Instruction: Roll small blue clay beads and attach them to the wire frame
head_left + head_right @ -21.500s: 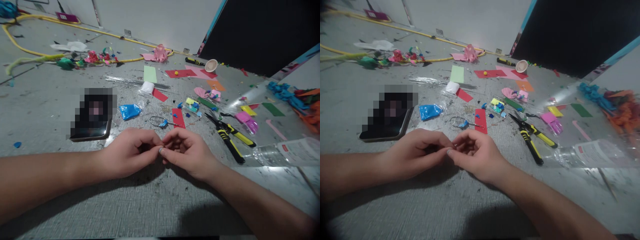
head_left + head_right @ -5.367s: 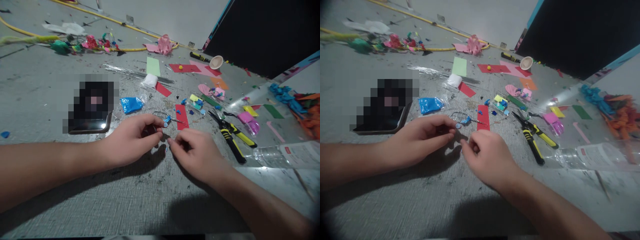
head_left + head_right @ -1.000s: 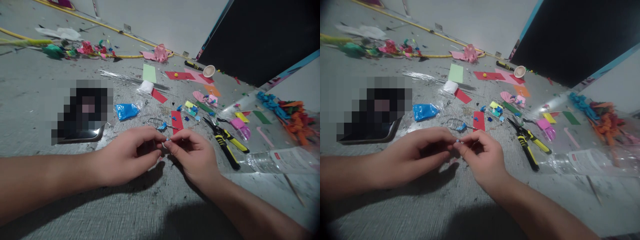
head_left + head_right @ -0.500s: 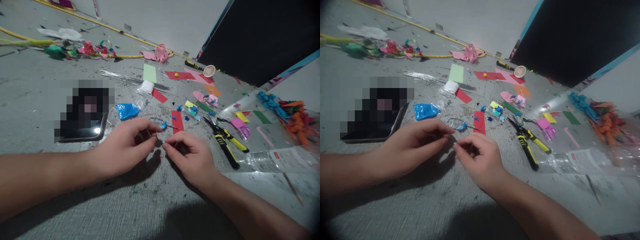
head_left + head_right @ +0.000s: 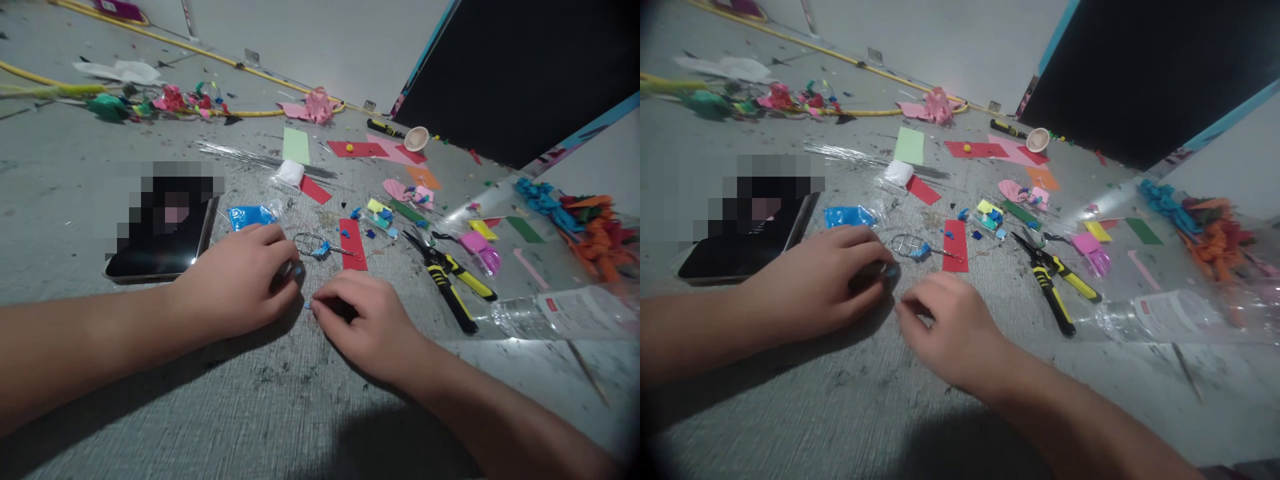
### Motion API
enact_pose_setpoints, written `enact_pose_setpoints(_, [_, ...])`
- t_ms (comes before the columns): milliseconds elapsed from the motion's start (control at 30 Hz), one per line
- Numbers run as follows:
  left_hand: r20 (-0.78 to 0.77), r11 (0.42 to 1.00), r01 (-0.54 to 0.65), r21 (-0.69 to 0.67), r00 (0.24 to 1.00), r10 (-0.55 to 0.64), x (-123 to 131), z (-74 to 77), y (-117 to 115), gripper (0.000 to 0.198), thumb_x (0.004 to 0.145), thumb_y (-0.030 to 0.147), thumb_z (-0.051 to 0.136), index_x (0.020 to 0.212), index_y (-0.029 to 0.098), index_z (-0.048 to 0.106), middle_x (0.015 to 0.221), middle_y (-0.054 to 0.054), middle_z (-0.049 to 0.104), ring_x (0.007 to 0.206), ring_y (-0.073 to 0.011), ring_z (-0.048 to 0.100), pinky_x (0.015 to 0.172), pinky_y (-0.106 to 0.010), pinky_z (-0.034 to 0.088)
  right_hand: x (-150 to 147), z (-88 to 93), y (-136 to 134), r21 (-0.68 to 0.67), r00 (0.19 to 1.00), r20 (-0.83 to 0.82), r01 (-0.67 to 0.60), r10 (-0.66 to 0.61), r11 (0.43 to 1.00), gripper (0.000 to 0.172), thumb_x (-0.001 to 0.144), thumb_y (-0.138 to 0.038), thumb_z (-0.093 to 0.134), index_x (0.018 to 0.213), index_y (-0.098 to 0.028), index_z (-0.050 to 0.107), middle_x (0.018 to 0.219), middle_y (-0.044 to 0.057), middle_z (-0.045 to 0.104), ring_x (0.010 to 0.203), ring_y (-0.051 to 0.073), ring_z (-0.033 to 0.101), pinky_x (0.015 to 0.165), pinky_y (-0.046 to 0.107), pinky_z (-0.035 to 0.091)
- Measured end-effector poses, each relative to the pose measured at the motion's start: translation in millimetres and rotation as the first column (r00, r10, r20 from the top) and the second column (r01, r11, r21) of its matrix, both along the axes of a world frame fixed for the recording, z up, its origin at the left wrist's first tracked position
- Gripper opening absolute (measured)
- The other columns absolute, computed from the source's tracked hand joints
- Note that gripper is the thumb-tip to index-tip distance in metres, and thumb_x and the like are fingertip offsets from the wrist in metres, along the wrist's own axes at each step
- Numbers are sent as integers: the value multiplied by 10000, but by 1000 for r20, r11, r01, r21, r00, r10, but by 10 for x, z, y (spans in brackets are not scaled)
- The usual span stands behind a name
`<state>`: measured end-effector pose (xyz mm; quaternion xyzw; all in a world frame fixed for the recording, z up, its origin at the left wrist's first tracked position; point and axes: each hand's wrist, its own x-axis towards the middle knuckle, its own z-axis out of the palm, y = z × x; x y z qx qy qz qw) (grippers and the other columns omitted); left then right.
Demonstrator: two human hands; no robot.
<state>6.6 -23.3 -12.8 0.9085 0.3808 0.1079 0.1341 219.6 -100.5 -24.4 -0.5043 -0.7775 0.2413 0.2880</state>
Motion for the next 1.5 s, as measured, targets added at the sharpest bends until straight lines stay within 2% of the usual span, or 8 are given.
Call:
enact_pose_setpoints(133, [42, 998, 59, -3, 997, -59, -3, -49, -10, 285, 997, 295, 546, 940, 153, 786, 928, -132, 674, 879, -318, 669, 773, -437, 509, -11, -12, 18, -6, 989, -81, 123, -123, 992, 159, 944, -158, 667, 799, -209, 707, 746, 5, 704, 703, 156, 637, 690, 297, 495])
enact_pose_setpoints(267, [233, 998, 37, 58, 971, -49, -1, -130, -16, 226, 1012, 252, 586, 954, 146, 777, 922, -95, 706, 838, -265, 681, 735, -377, 501, -21, -41, 26, -41, 967, -163, 192, -196, 981, 114, 930, -177, 679, 836, -199, 740, 746, 3, 722, 684, 143, 642, 675, 285, 513])
enact_pose_setpoints(367, [361, 991, 89, 103, 925, -120, -3, -155, -51, 183, 1029, 209, 610, 1016, 148, 782, 971, -75, 712, 874, -225, 693, 764, -335, 525, -27, -61, 16, -132, 931, -266, 223, -251, 966, 103, 935, -246, 682, 952, -184, 763, 805, 27, 741, 693, 154, 664, 634, 290, 525])
enact_pose_setpoints(567, [482, 972, 154, 176, 848, -222, -20, -142, -91, 158, 1020, 122, 675, 1034, 171, 824, 943, -34, 664, 849, -145, 671, 754, -240, 517, -23, -80, -14, -247, 890, -399, 130, -222, 960, 149, 969, -311, 662, 959, -190, 748, 826, 39, 745, 706, 160, 662, 632, 305, 523])
enact_pose_setpoints(800, [516, 968, 211, 135, 819, -251, -24, -130, -59, 160, 1011, 98, 701, 1090, 146, 831, 930, -35, 730, 846, -130, 699, 755, -211, 530, -29, -107, 26, -331, 818, -530, 43, -224, 943, 89, 934, -277, 724, 931, -193, 754, 814, 17, 759, 716, 131, 680, 660, 268, 546])
enact_pose_setpoints(1100, [524, 963, 240, 124, 808, -269, 10, -157, -21, 192, 999, 74, 698, 1127, 141, 825, 947, -45, 745, 861, -137, 721, 766, -213, 548, -36, -96, -12, -313, 857, -444, 124, -261, 942, 156, 944, -337, 698, 944, -189, 747, 789, 25, 727, 666, 145, 627, 579, 283, 490])
enact_pose_setpoints(1300, [511, 965, 225, 132, 819, -261, -1, -144, -43, 179, 1017, 88, 669, 1095, 155, 816, 934, -43, 728, 844, -145, 707, 749, -231, 552, -33, -70, 6, -277, 885, -393, 145, -250, 950, 142, 947, -318, 684, 927, -191, 744, 825, 39, 748, 691, 156, 650, 609, 301, 511])
enact_pose_setpoints(1500, [520, 965, 214, 149, 813, -261, 12, -177, -44, 194, 1008, 79, 680, 1114, 162, 818, 927, -32, 714, 822, -138, 696, 757, -229, 551, -40, -82, 2, -287, 876, -407, 147, -259, 947, 129, 944, -309, 679, 915, -198, 738, 791, 23, 729, 668, 146, 629, 597, 294, 498])
